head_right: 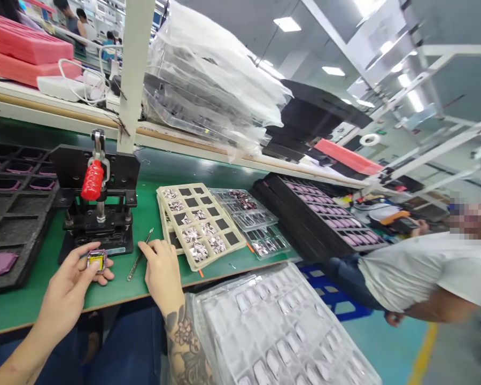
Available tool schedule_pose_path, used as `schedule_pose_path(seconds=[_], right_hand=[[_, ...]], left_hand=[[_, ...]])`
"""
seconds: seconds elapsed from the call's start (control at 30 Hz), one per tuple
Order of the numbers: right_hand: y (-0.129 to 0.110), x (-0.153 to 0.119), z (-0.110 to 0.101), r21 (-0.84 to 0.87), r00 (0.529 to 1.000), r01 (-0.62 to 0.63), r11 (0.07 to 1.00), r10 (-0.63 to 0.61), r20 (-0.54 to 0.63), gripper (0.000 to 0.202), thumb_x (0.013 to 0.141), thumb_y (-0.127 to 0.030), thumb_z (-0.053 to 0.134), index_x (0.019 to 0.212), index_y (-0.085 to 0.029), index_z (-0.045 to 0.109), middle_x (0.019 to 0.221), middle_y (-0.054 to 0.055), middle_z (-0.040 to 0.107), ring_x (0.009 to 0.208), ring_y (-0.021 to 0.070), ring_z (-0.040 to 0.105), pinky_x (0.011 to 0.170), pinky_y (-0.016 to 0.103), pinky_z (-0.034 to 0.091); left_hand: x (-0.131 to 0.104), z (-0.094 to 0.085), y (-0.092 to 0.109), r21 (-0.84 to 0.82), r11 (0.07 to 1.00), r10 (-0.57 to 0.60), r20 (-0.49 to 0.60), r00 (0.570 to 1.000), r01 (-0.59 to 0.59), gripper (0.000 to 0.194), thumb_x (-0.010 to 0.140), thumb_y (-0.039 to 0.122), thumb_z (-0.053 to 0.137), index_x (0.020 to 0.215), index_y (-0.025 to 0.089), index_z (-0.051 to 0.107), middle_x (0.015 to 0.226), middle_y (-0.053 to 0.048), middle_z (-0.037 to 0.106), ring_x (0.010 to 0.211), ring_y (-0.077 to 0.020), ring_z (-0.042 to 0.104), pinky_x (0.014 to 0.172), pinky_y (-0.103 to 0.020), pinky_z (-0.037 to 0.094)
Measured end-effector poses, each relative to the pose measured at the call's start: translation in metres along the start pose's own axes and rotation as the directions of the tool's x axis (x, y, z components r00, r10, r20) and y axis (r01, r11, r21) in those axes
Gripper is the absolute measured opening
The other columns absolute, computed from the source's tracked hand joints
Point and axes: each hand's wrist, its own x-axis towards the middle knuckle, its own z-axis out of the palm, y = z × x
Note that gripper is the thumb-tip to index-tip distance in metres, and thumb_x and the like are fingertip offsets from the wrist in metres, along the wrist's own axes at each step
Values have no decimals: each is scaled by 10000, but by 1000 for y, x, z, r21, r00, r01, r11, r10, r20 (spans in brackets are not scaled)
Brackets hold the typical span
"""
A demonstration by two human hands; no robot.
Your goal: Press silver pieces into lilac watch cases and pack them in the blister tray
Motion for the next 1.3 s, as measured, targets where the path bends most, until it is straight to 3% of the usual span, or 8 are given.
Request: schedule_pose_path(seconds=[0.2,0.33,0.5,0.67,0.9,1.07,1.2,1.3], right_hand=[[30,47,-62,-61,983,-176,982,173,-53,386,1134,-195,460,1398,-234,738,1290,114,790,1201,247,739,1077,391,585],[76,101,-100,-310,938,-286,907,331,102,328,1093,-173,521,1246,-202,810,1205,120,832,1147,265,762,1068,375,558],[100,129,-85,-462,858,-173,870,363,363,134,1051,-234,725,1133,-158,800,1076,101,819,1049,224,774,1009,363,602],[104,126,-68,-562,806,-92,822,393,443,362,1082,-439,744,1314,-161,718,1313,103,745,1160,244,751,1024,470,659],[106,129,-73,-504,790,-31,863,331,516,229,1082,-295,720,1248,-140,753,1236,122,783,1149,253,762,1062,454,619],[107,125,-79,-370,878,-107,923,263,401,221,959,-46,666,1095,-128,820,1122,177,828,1108,263,783,1042,340,550],[91,109,-90,-189,958,-226,956,253,136,277,1028,-158,600,1194,-136,820,1170,147,842,1055,235,787,1028,354,580],[52,78,-82,29,956,-284,958,285,-73,400,1132,-345,517,1372,-136,759,1282,170,824,1074,241,801,983,396,639]], left_hand=[[2,-4,-7,102,995,6,85,996,-15,558,1080,573,646,1491,208,558,1124,-94,835,856,-225,782,823,-399,641],[1,-6,-10,134,990,19,145,989,-38,453,1108,534,596,1438,225,573,1164,-90,826,867,-223,773,844,-405,616],[0,-4,-9,127,991,5,198,980,-31,370,1124,530,547,1358,245,574,1251,-100,806,874,-222,756,841,-405,595],[1,-3,-9,154,985,38,212,977,-72,337,1132,522,504,1318,254,586,1157,-77,806,870,-228,750,828,-398,581],[3,-5,-7,166,982,51,247,968,-94,285,1109,504,550,1205,248,633,1084,-68,823,851,-237,780,800,-372,586],[1,-8,6,251,959,65,268,961,-135,251,1100,460,588,1135,237,697,975,-33,807,832,-227,765,802,-334,552],[-1,-7,16,343,920,92,282,955,-190,328,1093,488,601,1044,218,781,799,-2,708,700,-190,619,655,-288,428],[-2,-5,20,341,919,98,295,951,-200,329,1097,460,607,1052,212,819,819,-13,720,713,-192,589,673,-293,410]])
